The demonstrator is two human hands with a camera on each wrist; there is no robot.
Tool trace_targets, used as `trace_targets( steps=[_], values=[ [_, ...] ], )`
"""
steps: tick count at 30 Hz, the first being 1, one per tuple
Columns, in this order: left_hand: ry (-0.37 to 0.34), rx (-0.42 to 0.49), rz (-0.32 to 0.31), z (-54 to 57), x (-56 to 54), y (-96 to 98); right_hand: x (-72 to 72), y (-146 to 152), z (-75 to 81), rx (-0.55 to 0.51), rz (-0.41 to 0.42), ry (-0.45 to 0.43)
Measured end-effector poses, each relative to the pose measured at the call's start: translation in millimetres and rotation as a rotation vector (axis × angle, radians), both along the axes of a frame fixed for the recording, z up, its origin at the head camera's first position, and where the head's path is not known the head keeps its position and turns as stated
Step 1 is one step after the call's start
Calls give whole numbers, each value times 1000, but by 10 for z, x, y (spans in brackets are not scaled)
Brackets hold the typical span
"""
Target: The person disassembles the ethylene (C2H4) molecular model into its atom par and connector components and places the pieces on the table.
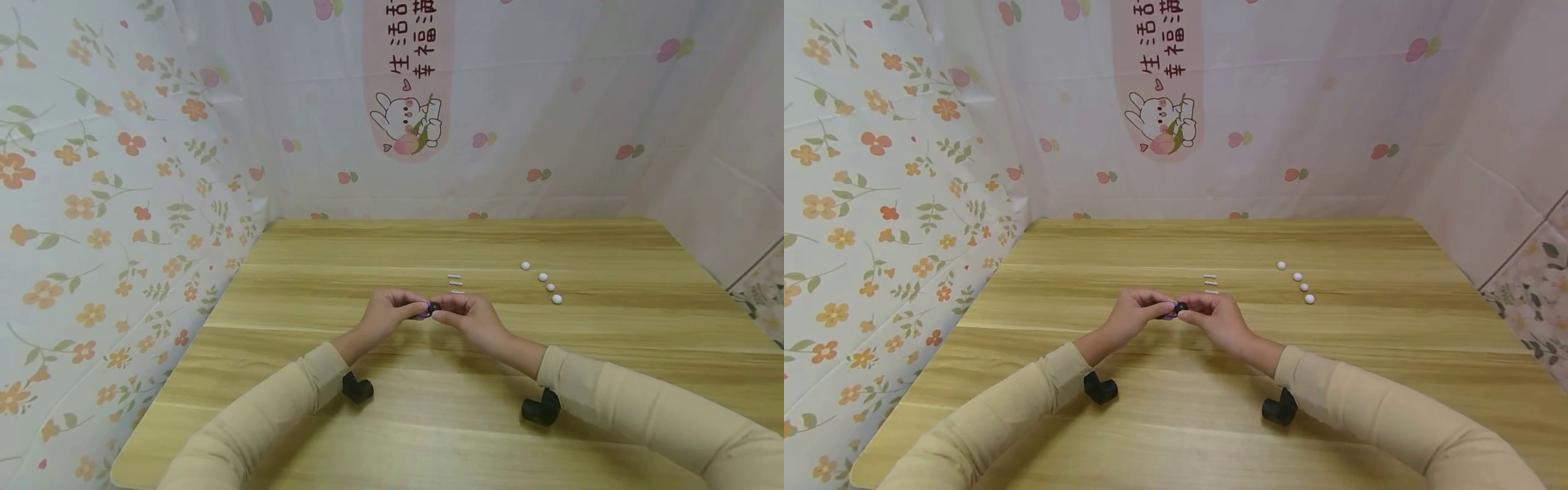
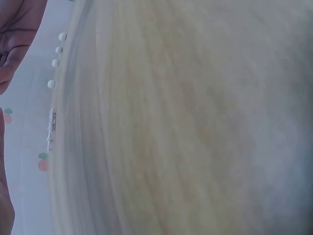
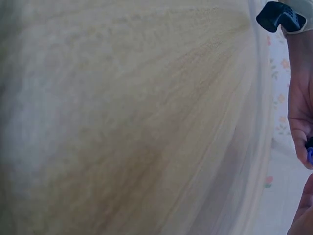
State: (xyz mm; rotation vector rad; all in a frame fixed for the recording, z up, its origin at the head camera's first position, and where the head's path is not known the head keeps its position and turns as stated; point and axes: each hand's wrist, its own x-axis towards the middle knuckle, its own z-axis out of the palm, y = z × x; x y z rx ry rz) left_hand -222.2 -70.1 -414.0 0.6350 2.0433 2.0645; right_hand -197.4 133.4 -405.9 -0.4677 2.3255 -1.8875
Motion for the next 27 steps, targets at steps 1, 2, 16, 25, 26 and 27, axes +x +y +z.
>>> trace_targets(
  steps=[1, 2, 16, 25, 26, 27],
  values=[
    [-5, 0, 5, -5, -1, 2, 5, -4, 0, 4, -8, 4],
    [-13, 1, 15, -4, 1, 1, 9, -8, -2, 9, -17, 10],
    [-49, 56, -2, 10, -17, -46, 34, -7, -10, -42, -72, -12],
    [-39, -8, -42, 15, 8, -38, 50, -13, 31, -101, -107, -48],
    [-37, -5, -47, 13, 6, -34, 51, -16, 30, -108, -103, -48],
    [-38, -2, -53, 14, 5, -31, 51, -19, 28, -115, -100, -47]
  ],
)
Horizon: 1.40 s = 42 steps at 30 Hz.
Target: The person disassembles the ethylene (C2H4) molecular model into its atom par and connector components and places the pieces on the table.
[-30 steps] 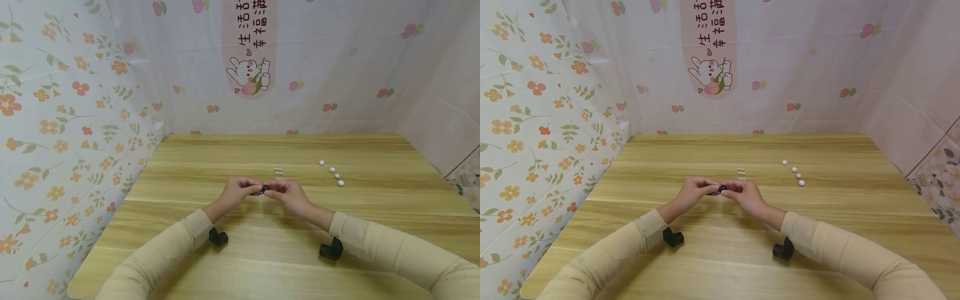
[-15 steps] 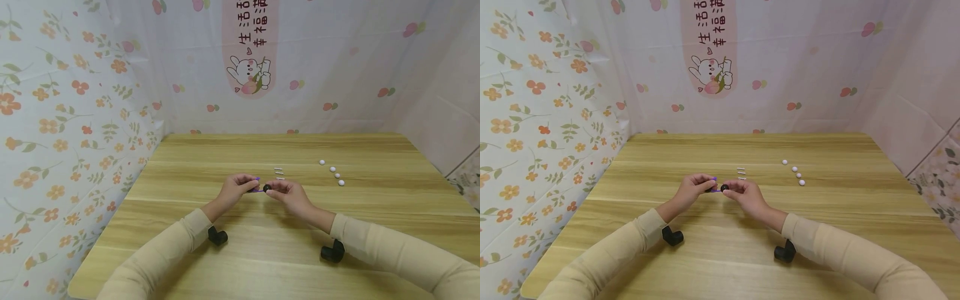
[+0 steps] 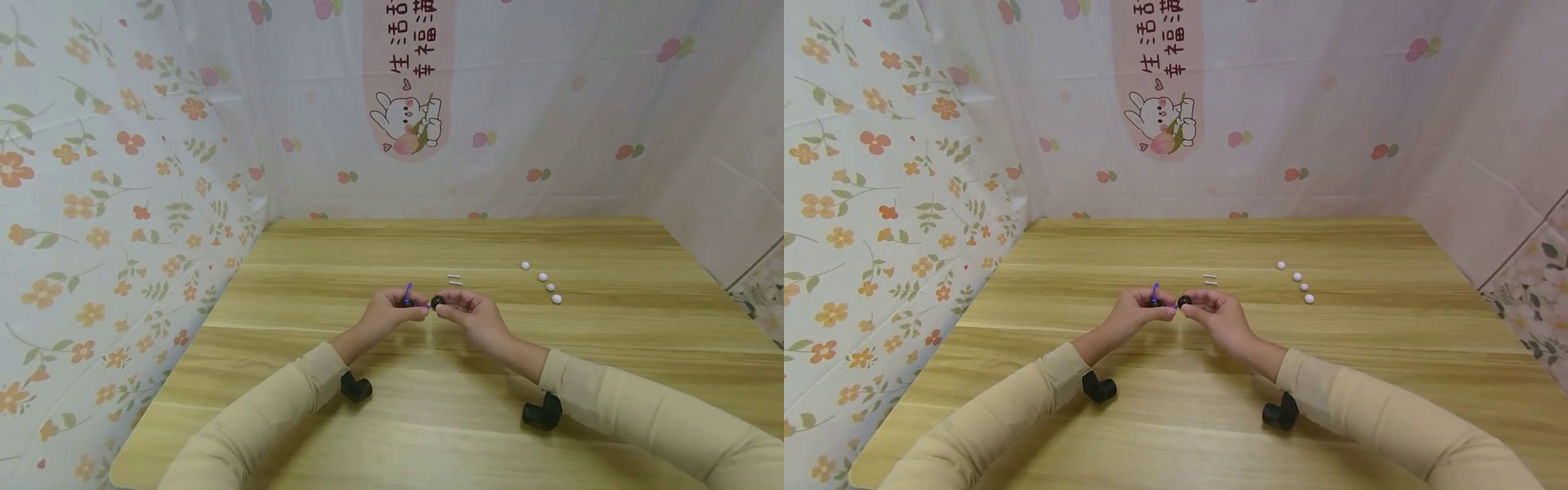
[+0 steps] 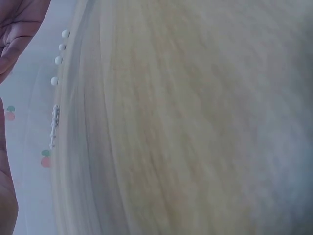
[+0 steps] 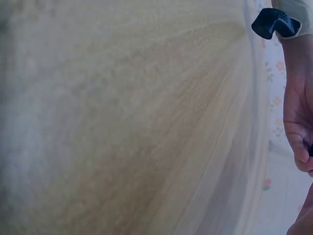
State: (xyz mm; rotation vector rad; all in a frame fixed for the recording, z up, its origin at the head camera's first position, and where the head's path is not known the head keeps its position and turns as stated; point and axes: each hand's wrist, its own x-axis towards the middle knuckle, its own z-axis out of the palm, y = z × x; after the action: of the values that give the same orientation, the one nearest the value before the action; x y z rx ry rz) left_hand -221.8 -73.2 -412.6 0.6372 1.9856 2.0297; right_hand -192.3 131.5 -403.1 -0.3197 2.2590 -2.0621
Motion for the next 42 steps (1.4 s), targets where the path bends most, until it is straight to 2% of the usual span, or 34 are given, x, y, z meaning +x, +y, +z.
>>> trace_targets(
  steps=[5, 12, 22, 30, 35, 38, 42],
  values=[
    [4, 2, 8, 6, 0, 8, 0, -1, -20, -30, 36, 28],
    [36, -22, 33, -2, 10, 11, 17, 31, -9, 58, 51, 38],
    [9, -73, 33, 4, -8, 9, 20, 76, -7, 118, 70, 31],
    [30, -84, 27, 274, 165, 30, 9, 103, -29, 119, 68, 45],
    [32, -99, 24, 305, 163, 52, 22, 111, -25, 97, 62, 50],
    [26, -115, 23, 260, 107, 69, 35, 115, -11, 86, 48, 43],
    [16, -119, 17, 149, 22, 83, 51, 122, -3, 69, 51, 46]
  ],
)
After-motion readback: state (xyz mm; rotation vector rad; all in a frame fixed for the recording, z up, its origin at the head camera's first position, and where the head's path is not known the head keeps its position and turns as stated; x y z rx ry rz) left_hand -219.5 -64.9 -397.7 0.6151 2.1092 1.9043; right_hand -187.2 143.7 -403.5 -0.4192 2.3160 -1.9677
